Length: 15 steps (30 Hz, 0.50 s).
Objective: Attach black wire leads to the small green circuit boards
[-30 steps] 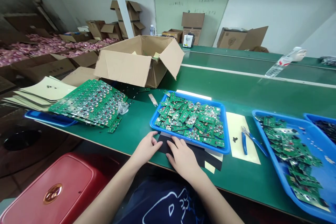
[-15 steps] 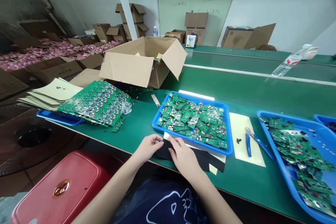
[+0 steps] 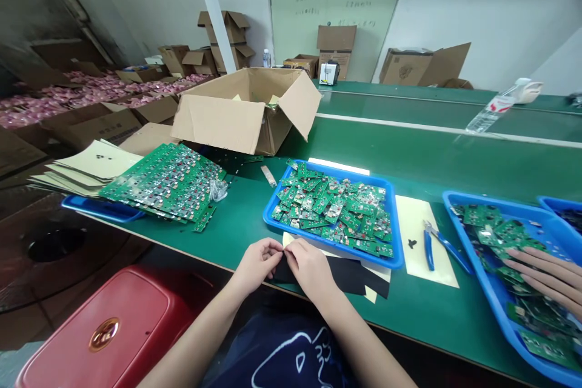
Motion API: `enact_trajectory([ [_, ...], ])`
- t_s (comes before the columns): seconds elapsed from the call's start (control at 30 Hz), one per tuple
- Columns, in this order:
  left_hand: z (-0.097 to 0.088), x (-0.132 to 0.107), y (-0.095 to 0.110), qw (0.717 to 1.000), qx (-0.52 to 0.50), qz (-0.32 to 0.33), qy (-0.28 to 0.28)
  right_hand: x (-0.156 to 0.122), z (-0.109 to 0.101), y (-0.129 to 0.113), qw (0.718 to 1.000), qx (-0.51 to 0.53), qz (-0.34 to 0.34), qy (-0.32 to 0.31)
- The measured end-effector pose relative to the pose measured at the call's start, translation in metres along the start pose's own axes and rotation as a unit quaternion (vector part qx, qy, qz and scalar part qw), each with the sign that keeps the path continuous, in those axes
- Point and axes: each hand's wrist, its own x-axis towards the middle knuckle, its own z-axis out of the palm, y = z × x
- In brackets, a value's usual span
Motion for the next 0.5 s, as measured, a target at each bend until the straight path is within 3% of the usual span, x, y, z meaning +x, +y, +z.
enact_trajectory([
  [0.13,-0.005,0.002,-0.004,0.999,0.023,0.002,0.028,-0.006,-0.012,0.009,0.987,0.138,0.082,0.017],
  [0.23,-0.023,0.001,-0.005,0.997,0.064,0.003,0.050,-0.019,-0.042,0.025,0.941,0.280,0.182,0.061],
  [0.33,-0.050,-0.002,-0.004,0.990,0.118,0.002,0.075,-0.032,-0.085,0.042,0.883,0.364,0.226,0.192],
  [0.4,-0.066,-0.005,-0.003,0.984,0.149,0.000,0.100,-0.038,-0.113,0.049,0.838,0.400,0.212,0.304],
  [0.5,-0.080,-0.007,0.001,0.963,0.232,0.011,0.136,-0.041,-0.147,0.052,0.785,0.428,0.174,0.413],
])
